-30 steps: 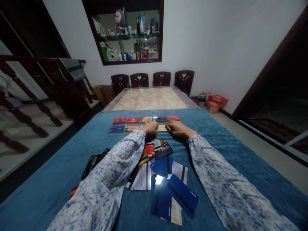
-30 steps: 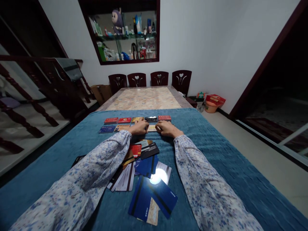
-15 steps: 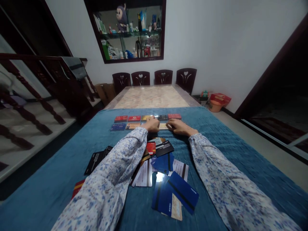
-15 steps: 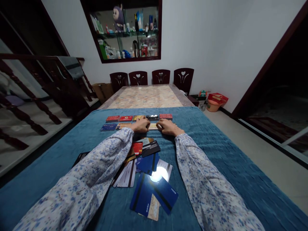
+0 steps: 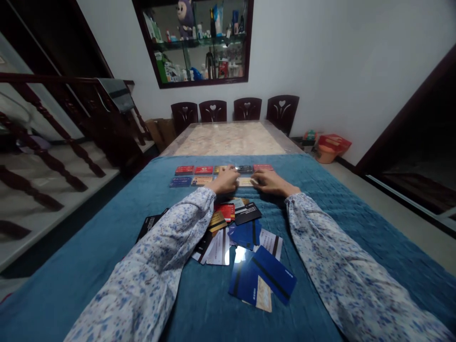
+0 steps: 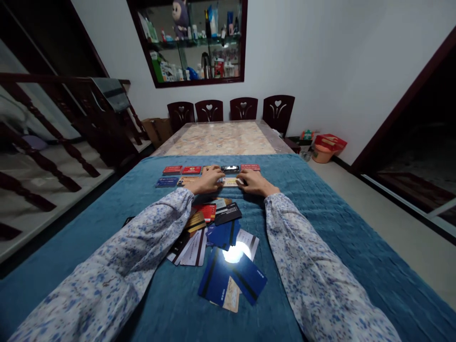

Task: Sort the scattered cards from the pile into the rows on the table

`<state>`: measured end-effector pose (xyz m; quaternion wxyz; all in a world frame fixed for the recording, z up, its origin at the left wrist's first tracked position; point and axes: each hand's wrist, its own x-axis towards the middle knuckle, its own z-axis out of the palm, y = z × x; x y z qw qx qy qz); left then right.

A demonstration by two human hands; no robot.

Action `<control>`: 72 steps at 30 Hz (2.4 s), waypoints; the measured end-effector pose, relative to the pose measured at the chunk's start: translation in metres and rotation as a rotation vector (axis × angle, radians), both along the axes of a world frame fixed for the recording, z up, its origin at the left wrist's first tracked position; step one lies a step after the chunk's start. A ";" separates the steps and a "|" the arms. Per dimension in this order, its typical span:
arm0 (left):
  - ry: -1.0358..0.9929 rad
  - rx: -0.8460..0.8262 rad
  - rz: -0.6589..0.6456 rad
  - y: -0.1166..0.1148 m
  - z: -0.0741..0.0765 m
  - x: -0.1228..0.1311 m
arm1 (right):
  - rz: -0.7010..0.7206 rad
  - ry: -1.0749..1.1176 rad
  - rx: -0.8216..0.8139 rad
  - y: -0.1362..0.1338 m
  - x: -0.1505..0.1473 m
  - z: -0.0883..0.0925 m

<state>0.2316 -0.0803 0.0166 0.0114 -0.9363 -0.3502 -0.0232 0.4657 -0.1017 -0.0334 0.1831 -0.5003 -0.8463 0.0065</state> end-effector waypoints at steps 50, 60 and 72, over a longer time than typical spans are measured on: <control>-0.064 -0.025 0.277 -0.101 -0.012 -0.171 | 0.284 -0.252 -0.082 -0.068 -0.195 0.042; -0.303 -0.066 0.264 -0.093 -0.028 -0.176 | 0.328 -0.184 -0.107 -0.064 -0.187 0.039; -0.522 -0.073 0.140 -0.085 -0.035 -0.182 | 0.283 -0.051 -0.008 -0.050 -0.185 0.028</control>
